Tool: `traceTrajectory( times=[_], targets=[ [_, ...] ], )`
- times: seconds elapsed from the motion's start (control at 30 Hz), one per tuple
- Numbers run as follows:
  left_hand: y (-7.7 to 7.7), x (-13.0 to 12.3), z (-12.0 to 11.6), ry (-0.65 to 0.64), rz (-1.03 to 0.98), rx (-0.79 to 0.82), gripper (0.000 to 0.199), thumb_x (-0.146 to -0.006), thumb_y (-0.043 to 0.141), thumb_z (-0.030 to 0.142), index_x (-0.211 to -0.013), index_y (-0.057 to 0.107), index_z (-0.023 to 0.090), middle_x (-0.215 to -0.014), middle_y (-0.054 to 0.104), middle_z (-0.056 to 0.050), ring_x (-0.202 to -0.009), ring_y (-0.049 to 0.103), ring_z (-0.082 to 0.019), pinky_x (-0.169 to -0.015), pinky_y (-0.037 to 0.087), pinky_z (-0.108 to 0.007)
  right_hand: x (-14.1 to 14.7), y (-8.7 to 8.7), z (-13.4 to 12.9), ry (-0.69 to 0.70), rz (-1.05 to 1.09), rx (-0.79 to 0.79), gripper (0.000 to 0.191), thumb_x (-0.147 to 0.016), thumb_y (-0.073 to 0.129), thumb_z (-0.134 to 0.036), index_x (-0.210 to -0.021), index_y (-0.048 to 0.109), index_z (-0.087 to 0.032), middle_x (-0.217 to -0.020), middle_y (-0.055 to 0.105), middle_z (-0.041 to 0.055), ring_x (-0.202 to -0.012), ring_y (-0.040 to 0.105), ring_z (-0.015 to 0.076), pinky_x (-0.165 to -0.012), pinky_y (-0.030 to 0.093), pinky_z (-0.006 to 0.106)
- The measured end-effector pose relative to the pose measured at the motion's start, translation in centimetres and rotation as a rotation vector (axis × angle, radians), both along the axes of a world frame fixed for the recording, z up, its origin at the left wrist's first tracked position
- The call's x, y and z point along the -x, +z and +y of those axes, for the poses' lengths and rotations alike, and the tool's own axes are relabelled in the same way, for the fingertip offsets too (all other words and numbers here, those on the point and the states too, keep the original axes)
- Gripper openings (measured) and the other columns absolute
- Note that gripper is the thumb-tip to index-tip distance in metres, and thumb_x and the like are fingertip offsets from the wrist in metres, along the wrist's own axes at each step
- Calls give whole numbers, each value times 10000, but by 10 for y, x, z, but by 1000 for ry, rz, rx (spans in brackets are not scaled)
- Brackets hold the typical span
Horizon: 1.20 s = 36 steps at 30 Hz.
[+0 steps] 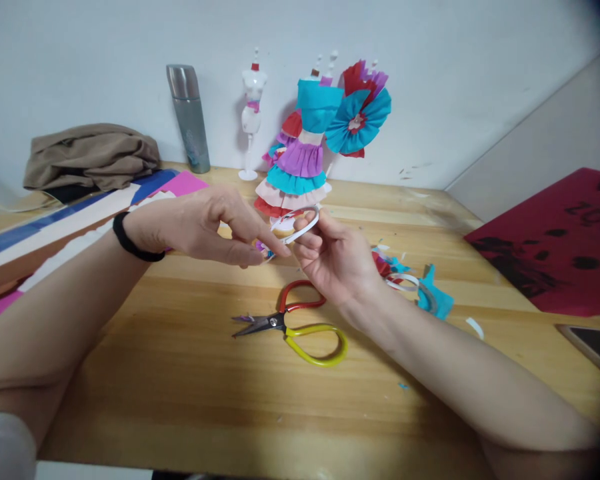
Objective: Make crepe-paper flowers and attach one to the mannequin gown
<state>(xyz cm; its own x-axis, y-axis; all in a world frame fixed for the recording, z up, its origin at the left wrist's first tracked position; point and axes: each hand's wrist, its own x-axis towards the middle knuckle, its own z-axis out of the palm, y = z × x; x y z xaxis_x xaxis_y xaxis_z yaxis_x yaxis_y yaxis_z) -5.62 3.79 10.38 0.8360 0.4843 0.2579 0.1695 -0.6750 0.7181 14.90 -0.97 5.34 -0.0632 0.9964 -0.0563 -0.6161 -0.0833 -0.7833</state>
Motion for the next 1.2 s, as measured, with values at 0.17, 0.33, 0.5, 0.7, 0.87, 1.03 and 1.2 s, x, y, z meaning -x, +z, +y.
traceTrajectory(
  times=[0.17, 0.33, 0.5, 0.7, 0.87, 1.03, 1.2],
  targets=[
    [6, 1, 3, -89, 85, 10, 308, -772, 754, 499, -945, 814, 252, -670, 724, -62, -624, 625, -151, -565, 448, -225, -2, 1, 0, 21, -42, -46, 235, -926, 587, -257, -712, 524, -185, -622, 473, -36, -465, 354, 51, -406, 355, 144],
    [8, -2, 3, -98, 79, 39, 262, -769, 770, 462, -860, 820, 222, -717, 745, -90, -628, 639, -155, -563, 465, -224, 2, 2, -4, 25, -25, -20, 253, -916, 615, -275, -697, 525, -187, -593, 444, -44, -459, 327, 52, -391, 341, 145],
    [15, -4, -3, -206, 130, 95, 153, -797, 755, 324, -704, 788, 207, -690, 742, -76, -601, 661, -150, -565, 487, -222, -5, 5, 2, 7, -24, -28, 256, -901, 623, -244, -680, 502, -198, -592, 432, -52, -443, 288, 50, -375, 306, 153],
    [23, -3, -12, -240, 90, 91, 204, -842, 707, 261, -658, 746, 183, -648, 729, -75, -567, 658, -142, -542, 496, -212, -27, 23, 12, -113, -27, -99, 310, -927, 562, -144, -653, 434, -209, -581, 376, -69, -416, 228, 39, -375, 264, 139],
    [11, -10, -1, 125, 44, 101, 283, -900, 643, 335, -720, 738, 138, -515, 639, -9, -495, 605, -90, -468, 427, -146, -18, 28, 4, -126, -37, -75, 296, -927, 581, -172, -656, 472, -223, -597, 446, -52, -412, 234, 59, -356, 265, 195],
    [7, -27, -6, 504, -24, 281, 147, -852, 662, 210, -752, 710, 112, -668, 689, -20, -474, 567, -62, -436, 406, -155, -15, 26, 5, -162, 81, -12, 314, -956, 519, -157, -650, 473, -213, -570, 475, -49, -399, 252, 55, -353, 238, 188],
    [7, -37, -14, 483, -68, 283, 120, -787, 681, 111, -862, 770, 142, -598, 586, 43, -481, 492, -53, -431, 336, -161, -19, 22, 8, -125, 55, -34, 293, -949, 550, -185, -663, 489, -216, -589, 493, -47, -406, 273, 56, -367, 260, 191]
  ],
)
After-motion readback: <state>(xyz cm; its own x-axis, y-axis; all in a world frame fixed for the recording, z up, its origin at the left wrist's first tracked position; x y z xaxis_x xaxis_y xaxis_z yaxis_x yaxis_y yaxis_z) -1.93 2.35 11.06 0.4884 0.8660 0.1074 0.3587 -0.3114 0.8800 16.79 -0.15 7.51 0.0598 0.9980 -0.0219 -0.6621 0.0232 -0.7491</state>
